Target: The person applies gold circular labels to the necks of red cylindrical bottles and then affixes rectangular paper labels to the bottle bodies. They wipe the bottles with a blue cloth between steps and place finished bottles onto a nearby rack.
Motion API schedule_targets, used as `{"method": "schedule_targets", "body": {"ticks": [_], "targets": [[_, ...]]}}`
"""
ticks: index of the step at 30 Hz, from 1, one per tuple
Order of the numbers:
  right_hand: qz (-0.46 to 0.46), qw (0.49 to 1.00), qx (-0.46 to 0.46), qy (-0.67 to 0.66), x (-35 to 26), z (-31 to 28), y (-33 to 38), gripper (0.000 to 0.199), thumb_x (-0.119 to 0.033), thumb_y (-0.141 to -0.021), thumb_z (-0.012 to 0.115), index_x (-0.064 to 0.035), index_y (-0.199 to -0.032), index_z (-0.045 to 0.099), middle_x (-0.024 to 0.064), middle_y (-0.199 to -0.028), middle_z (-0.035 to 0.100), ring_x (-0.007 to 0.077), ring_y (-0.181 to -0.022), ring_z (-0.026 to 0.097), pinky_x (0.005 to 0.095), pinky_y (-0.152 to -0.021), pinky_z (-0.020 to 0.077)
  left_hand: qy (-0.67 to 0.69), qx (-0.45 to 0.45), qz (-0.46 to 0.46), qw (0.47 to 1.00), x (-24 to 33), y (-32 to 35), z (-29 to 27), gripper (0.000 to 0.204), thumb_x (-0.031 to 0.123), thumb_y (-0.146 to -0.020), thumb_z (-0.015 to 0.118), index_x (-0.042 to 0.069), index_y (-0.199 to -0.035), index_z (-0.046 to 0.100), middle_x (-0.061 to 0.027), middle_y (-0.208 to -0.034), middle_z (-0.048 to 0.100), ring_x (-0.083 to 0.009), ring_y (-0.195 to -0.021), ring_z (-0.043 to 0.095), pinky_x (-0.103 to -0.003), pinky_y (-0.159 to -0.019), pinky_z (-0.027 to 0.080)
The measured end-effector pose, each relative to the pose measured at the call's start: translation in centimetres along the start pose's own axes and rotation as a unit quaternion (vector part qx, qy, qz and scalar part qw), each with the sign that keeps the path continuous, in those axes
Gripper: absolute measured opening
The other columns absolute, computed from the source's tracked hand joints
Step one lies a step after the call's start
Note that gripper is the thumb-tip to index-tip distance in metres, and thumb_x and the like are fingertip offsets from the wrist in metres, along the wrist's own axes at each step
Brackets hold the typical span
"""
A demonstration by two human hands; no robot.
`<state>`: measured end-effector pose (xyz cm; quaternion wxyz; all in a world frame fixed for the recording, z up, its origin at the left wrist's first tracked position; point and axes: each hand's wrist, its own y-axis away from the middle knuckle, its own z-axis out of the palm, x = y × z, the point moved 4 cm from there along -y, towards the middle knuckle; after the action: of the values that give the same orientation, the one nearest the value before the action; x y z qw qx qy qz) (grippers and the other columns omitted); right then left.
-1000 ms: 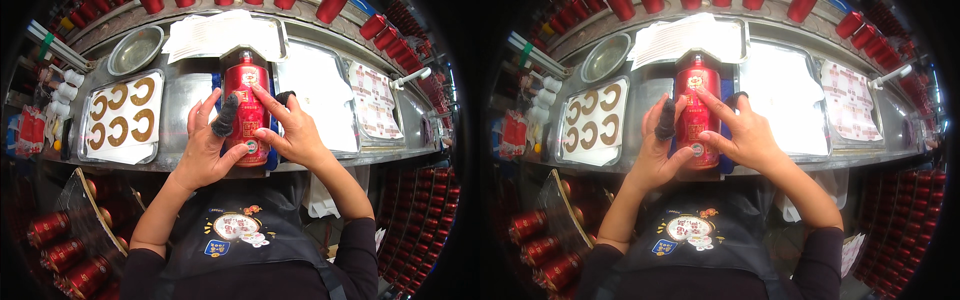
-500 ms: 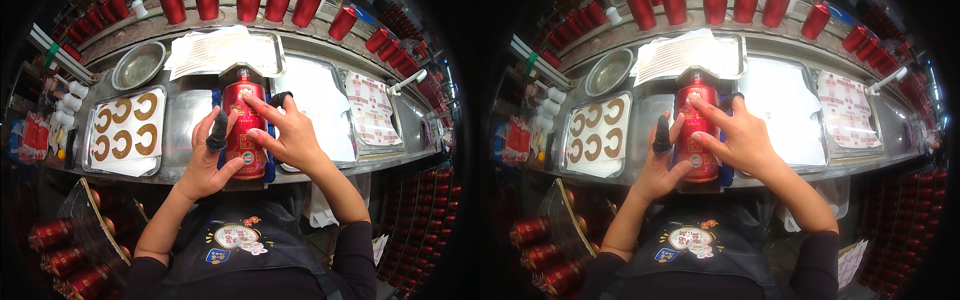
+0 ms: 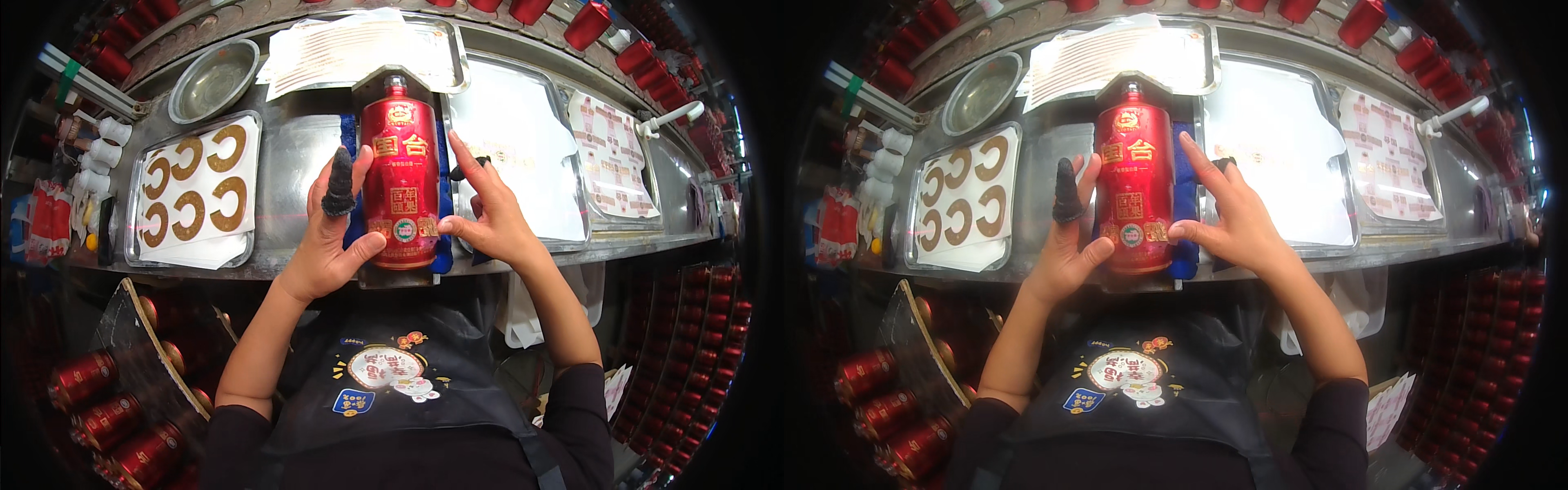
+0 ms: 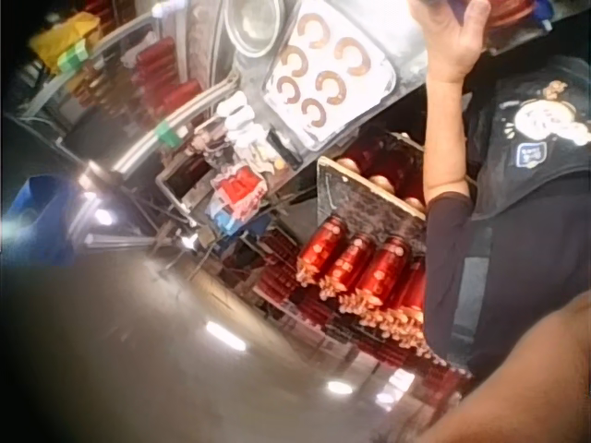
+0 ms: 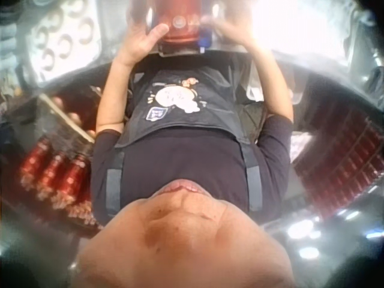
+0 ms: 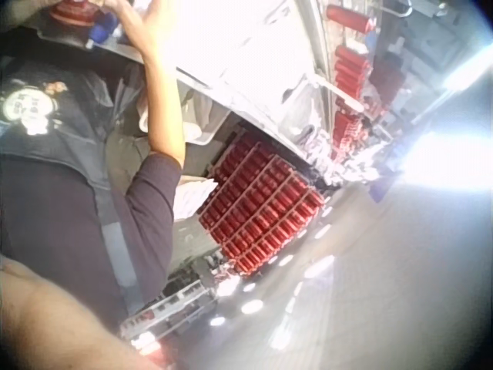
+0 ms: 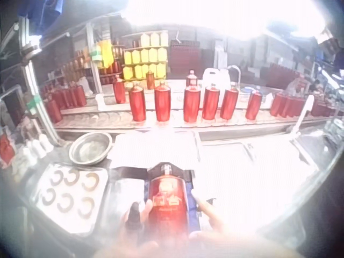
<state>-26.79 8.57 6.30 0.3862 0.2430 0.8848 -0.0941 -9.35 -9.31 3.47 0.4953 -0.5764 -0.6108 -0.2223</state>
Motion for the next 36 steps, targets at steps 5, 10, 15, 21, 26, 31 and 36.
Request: {"method": "schedule_targets", "body": {"ticks": [5, 10, 15, 21, 26, 31, 36], "targets": [[-0.016, 1.000, 0.000, 0.012, 1.1, 0.5, -0.7, 0.122, -0.077, -0.065, 0.077, -0.0273, -0.164, 0.027, 0.0108, -0.092, 0.047, 0.0219, -0.072, 0.045, 0.0362, -0.066, 0.0414, 0.131, 0.026, -0.031, 0.991, -1.5, 0.5, -0.3, 0.090, 0.048, -0.100, 0.059, 0.008, -0.165, 0.011, -0.0131, -0.172, 0.013, -0.0297, -0.159, 0.005, -0.044, -0.127, 0.004], [-0.001, 0.998, -0.015, 0.062, 1.2, 0.1, -1.6, 0.122, -0.079, -0.065, 0.074, -0.0317, -0.165, 0.022, 0.0166, -0.090, 0.051, 0.0329, -0.080, 0.057, 0.0455, -0.077, 0.0472, 0.114, 0.016, -0.109, 0.987, -3.3, 1.7, 0.8, 0.097, 0.051, -0.100, 0.060, 0.013, -0.166, -0.002, -0.0152, -0.172, -0.004, -0.0332, -0.158, -0.003, -0.048, -0.126, 0.004], [-0.029, 0.998, -0.004, 0.056, 0.9, -0.1, -1.7, 0.121, -0.083, -0.066, 0.070, -0.0308, -0.165, 0.022, 0.0145, -0.087, 0.051, 0.0287, -0.075, 0.054, 0.0426, -0.073, 0.0462, 0.035, 0.017, -0.125, 0.991, -4.5, 2.0, 0.9, 0.104, 0.063, -0.096, 0.057, 0.016, -0.165, -0.004, -0.0227, -0.171, -0.007, -0.0386, -0.158, -0.008, -0.053, -0.124, -0.002], [0.003, 1.000, 0.007, 0.015, 0.4, -0.4, -1.0, 0.119, -0.080, -0.071, 0.073, -0.0286, -0.165, 0.023, 0.0142, -0.097, 0.056, 0.0210, -0.076, 0.054, 0.0386, -0.072, 0.0471, -0.059, 0.002, -0.145, 0.988, -4.2, 1.9, -0.3, 0.104, 0.065, -0.097, 0.054, 0.014, -0.165, -0.007, -0.0238, -0.171, -0.006, -0.0377, -0.158, -0.012, -0.053, -0.123, -0.009], [-0.025, 0.999, 0.031, 0.004, -2.1, 0.0, -0.2, 0.106, -0.069, -0.078, 0.076, -0.0299, -0.164, 0.028, 0.0173, -0.102, 0.056, 0.0232, -0.079, 0.056, 0.0365, -0.074, 0.0487, 0.024, -0.020, -0.181, 0.983, -3.8, 1.7, 0.7, 0.105, 0.069, -0.097, 0.049, 0.012, -0.164, -0.009, -0.0236, -0.170, -0.008, -0.0382, -0.158, -0.014, -0.054, -0.122, -0.011], [0.013, 0.998, -0.009, 0.058, -3.5, 1.1, 0.4, 0.093, -0.059, -0.081, 0.078, -0.0387, -0.160, 0.035, 0.0158, -0.095, 0.047, 0.0309, -0.081, 0.059, 0.0399, -0.075, 0.0498, -0.041, -0.011, -0.145, 0.989, -4.0, 1.0, 0.7, 0.108, 0.075, -0.096, 0.043, 0.012, -0.164, -0.011, -0.0238, -0.170, -0.012, -0.0390, -0.157, -0.016, -0.057, -0.121, -0.013], [0.010, 0.998, 0.009, 0.063, -4.1, 1.4, 0.6, 0.098, -0.054, -0.077, 0.082, -0.0290, -0.161, 0.038, 0.0076, -0.093, 0.043, 0.0169, -0.075, 0.041, 0.0313, -0.067, 0.0409, -0.083, -0.034, -0.142, 0.986, -4.5, 1.1, 0.4, 0.110, 0.077, -0.094, 0.043, 0.012, -0.164, -0.012, -0.0238, -0.170, -0.014, -0.0393, -0.157, -0.016, -0.058, -0.120, -0.014]]}}
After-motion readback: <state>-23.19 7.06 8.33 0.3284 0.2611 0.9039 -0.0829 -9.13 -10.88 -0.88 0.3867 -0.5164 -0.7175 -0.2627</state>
